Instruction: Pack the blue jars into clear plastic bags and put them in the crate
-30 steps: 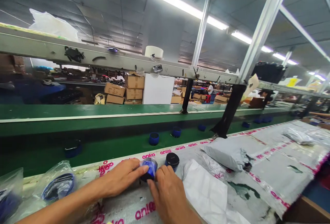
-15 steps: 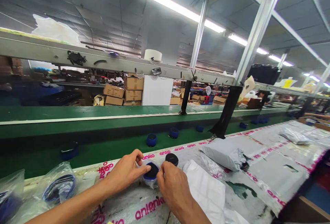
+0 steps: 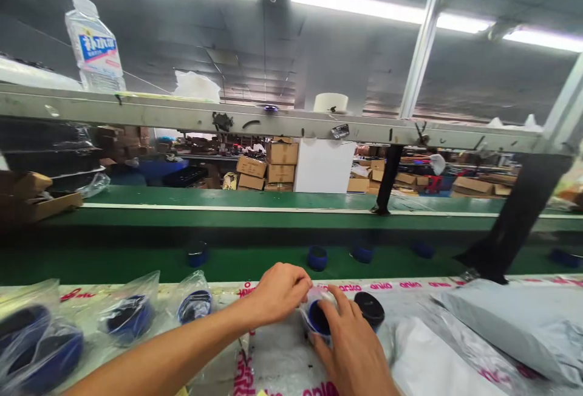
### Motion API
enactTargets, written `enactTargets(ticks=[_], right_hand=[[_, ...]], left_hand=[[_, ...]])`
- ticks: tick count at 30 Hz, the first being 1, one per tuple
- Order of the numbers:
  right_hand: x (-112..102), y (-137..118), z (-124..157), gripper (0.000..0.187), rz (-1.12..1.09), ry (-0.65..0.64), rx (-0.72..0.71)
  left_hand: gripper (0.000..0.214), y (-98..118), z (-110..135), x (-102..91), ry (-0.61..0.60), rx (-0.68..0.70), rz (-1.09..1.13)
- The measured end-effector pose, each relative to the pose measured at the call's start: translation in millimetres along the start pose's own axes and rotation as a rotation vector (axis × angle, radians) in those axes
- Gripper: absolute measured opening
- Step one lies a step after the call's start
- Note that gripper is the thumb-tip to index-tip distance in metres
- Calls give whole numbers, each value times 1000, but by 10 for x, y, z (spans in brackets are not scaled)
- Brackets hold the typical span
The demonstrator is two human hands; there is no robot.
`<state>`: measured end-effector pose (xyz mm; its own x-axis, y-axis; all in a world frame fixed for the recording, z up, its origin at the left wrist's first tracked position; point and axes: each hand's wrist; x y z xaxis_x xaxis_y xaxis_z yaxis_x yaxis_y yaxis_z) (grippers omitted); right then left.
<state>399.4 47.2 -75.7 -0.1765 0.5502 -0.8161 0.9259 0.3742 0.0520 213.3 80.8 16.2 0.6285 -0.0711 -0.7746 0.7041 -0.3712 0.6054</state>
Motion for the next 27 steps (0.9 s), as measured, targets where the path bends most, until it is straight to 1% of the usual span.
enactTargets(ticks=[2, 4, 6, 8, 10, 11, 13, 15, 18, 21, 23, 24, 26, 27], right_hand=[[57, -35, -14, 16, -26, 0, 0], [42, -68, -31, 13, -73, 2, -17], [-35, -104, -62, 15, -143, -40, 14], [-145, -135, -112, 10, -224, -121, 100], [-261, -146, -170, 5, -281, -198, 209], [-313, -142, -195, 4, -295, -222, 254], [-399, -122, -231, 9, -316, -253, 327], [-450, -97, -246, 14, -338, -258, 379], [-447, -87, -234, 25, -341, -220, 383], [-381, -121, -180, 34, -314, -232, 300], [-346, -144, -127, 38, -307, -269, 276], [-338, -148, -99, 39, -307, -274, 279], [-347, -130, -50, 40, -322, -238, 291], [-361, -108, -32, 41, -333, -207, 295]], left_hand=[[45, -105, 25, -219, 27, -7, -50], [52, -321, 62, -521, 55, -42, -117], [46, -642, 113, -866, 75, -108, -200], [41, -1025, 173, -1195, 103, -199, -307], [49, -1403, 234, -1452, 91, -296, -392], [56, -1571, 262, -1545, 73, -345, -424], [66, -1839, 309, -1654, 8, -415, -461], [63, -2007, 333, -1680, -38, -447, -487], [46, -2105, 317, -1656, -47, -463, -514], [44, -2068, 321, -1701, -14, -472, -546], [50, -1985, 414, -1818, 15, -452, -573], [54, -1931, 498, -1900, 29, -435, -586], [59, -1817, 723, -2079, 57, -422, -604], [57, -1769, 847, -2161, 83, -431, -608]])
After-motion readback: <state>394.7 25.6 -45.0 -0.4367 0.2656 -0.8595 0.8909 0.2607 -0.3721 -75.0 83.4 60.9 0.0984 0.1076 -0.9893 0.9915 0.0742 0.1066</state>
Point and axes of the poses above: each hand's wrist, its own z-axis away from the middle knuckle, its own x-axis out of the palm, y = z × x, and after that the axes turned 11 degrees about z, right-handed
